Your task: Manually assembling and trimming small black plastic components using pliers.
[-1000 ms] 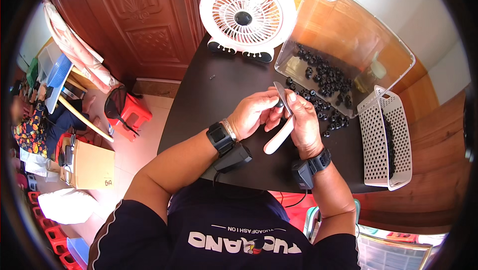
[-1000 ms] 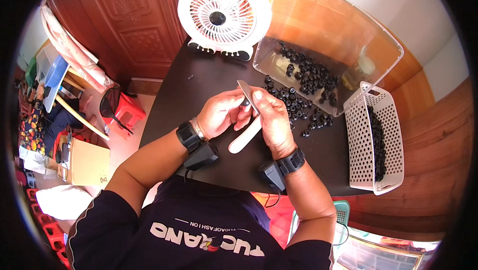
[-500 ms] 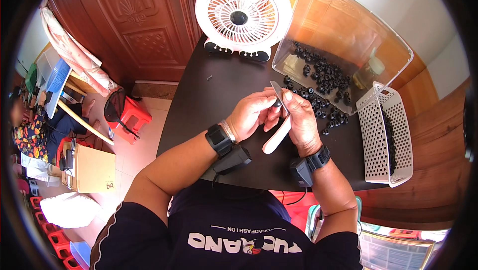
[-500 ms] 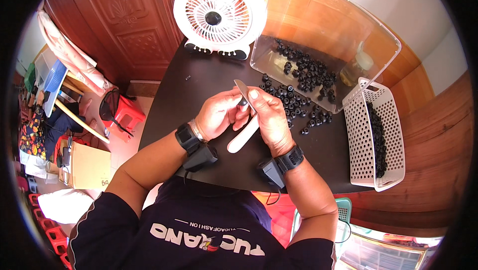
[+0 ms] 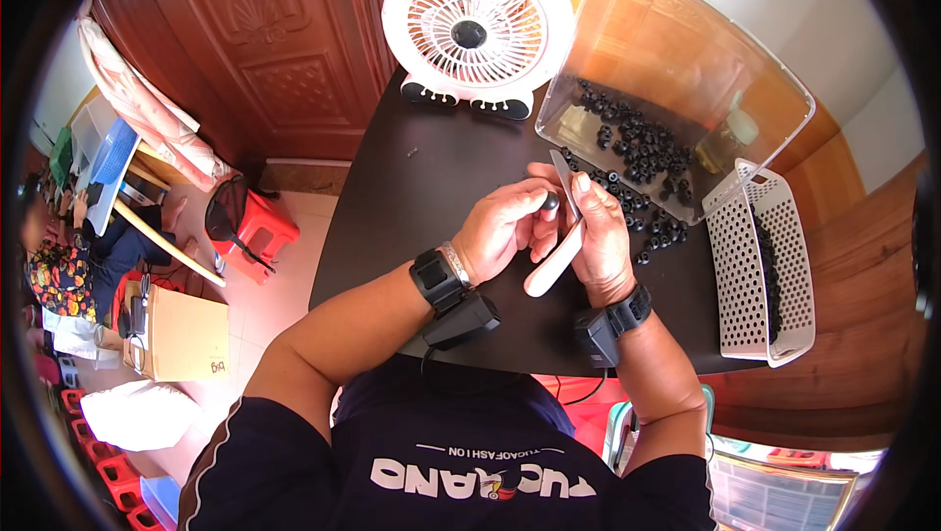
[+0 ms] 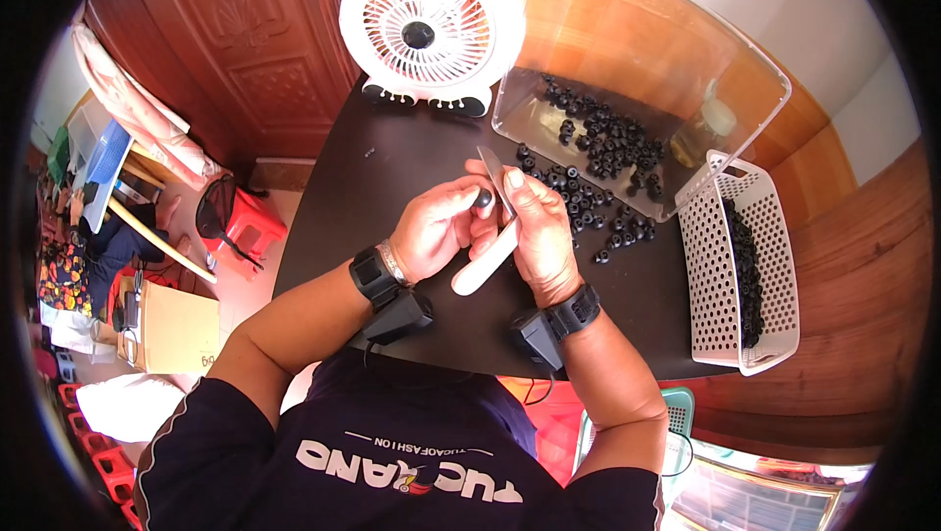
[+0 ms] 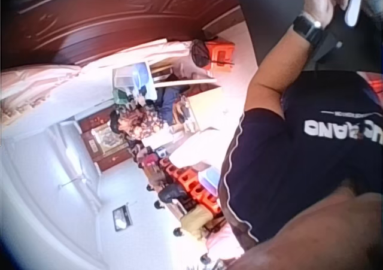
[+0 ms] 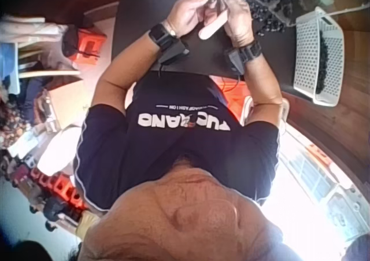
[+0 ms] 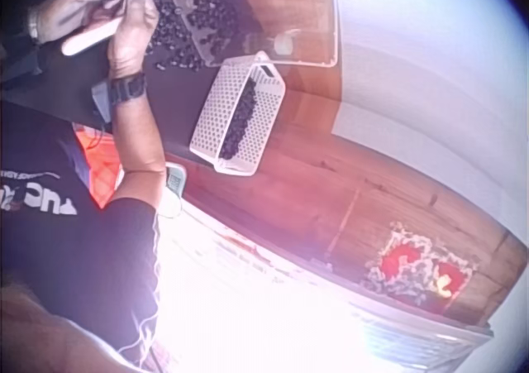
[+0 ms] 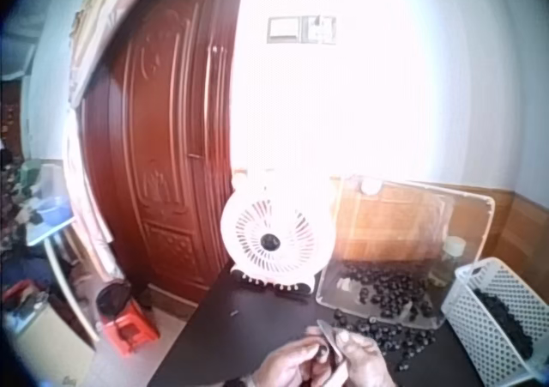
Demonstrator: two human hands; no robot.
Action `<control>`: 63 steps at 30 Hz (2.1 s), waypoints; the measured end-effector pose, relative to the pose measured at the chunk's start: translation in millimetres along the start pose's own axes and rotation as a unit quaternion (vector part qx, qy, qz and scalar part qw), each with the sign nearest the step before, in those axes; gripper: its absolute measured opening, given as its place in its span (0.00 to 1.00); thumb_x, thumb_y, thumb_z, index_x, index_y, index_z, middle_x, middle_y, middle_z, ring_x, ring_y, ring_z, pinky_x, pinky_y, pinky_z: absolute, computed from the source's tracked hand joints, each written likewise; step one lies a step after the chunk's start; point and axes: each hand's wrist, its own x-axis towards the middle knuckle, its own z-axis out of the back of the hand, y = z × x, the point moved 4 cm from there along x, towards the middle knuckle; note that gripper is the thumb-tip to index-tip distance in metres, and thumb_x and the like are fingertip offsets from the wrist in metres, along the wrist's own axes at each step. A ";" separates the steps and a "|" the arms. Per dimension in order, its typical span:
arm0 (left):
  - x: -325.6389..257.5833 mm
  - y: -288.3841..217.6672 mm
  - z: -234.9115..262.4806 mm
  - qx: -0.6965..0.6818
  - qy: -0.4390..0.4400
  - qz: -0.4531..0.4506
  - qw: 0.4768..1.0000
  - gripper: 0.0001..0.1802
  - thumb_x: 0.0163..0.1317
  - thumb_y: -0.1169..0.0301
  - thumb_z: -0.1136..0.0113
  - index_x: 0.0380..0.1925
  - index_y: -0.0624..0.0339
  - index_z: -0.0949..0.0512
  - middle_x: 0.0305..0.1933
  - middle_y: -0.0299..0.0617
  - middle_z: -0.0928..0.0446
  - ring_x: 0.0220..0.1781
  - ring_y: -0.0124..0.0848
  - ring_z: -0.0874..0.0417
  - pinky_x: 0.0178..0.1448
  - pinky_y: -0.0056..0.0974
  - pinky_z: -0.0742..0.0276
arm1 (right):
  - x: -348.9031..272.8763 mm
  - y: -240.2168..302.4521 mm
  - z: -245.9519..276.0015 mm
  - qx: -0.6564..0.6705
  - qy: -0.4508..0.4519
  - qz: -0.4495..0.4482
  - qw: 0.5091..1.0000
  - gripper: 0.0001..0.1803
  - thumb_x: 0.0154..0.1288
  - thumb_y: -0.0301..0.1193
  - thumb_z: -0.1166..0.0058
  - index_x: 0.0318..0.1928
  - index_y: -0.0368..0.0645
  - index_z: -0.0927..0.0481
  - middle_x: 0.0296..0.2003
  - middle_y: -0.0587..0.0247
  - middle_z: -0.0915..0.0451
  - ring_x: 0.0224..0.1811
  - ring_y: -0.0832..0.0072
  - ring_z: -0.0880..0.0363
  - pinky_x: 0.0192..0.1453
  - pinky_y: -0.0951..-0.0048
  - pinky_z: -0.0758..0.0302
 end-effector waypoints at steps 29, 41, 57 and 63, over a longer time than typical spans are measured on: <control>3.3 -45.1 46.8 0.049 -0.205 -0.069 0.975 0.15 0.56 0.58 0.56 0.29 0.56 0.28 0.27 0.38 0.28 0.24 0.30 0.28 0.24 0.30 0.40 | 9.2 30.0 43.3 -0.203 -0.238 0.173 0.934 0.22 0.69 0.45 0.51 0.34 0.37 0.17 0.31 0.61 0.17 0.31 0.79 0.24 0.40 0.76 0.27; -0.1 -33.5 13.8 0.801 -0.046 0.019 0.597 0.14 0.55 0.67 0.48 0.39 0.63 0.31 0.30 0.53 0.23 0.34 0.50 0.21 0.39 0.49 0.27 | 11.5 24.7 53.4 -0.176 -0.239 0.134 0.945 0.21 0.70 0.43 0.53 0.33 0.37 0.19 0.29 0.61 0.19 0.30 0.77 0.22 0.37 0.74 0.24; 8.4 -30.4 42.2 0.330 -0.149 0.040 0.931 0.12 0.65 0.63 0.51 0.33 0.60 0.25 0.23 0.29 0.33 0.22 0.17 0.36 0.22 0.23 0.43 | 5.9 17.0 21.4 -0.149 -0.127 0.110 0.975 0.20 0.70 0.43 0.53 0.41 0.37 0.19 0.37 0.59 0.17 0.31 0.78 0.22 0.37 0.76 0.24; 4.9 -17.5 26.7 0.198 -0.137 -0.037 0.970 0.14 0.66 0.63 0.54 0.40 0.61 0.24 0.27 0.31 0.30 0.24 0.16 0.33 0.20 0.21 0.43 | 0.1 -0.7 -2.5 -0.144 -0.028 0.109 0.983 0.15 0.70 0.36 0.51 0.43 0.36 0.19 0.47 0.60 0.23 0.38 0.76 0.21 0.45 0.73 0.23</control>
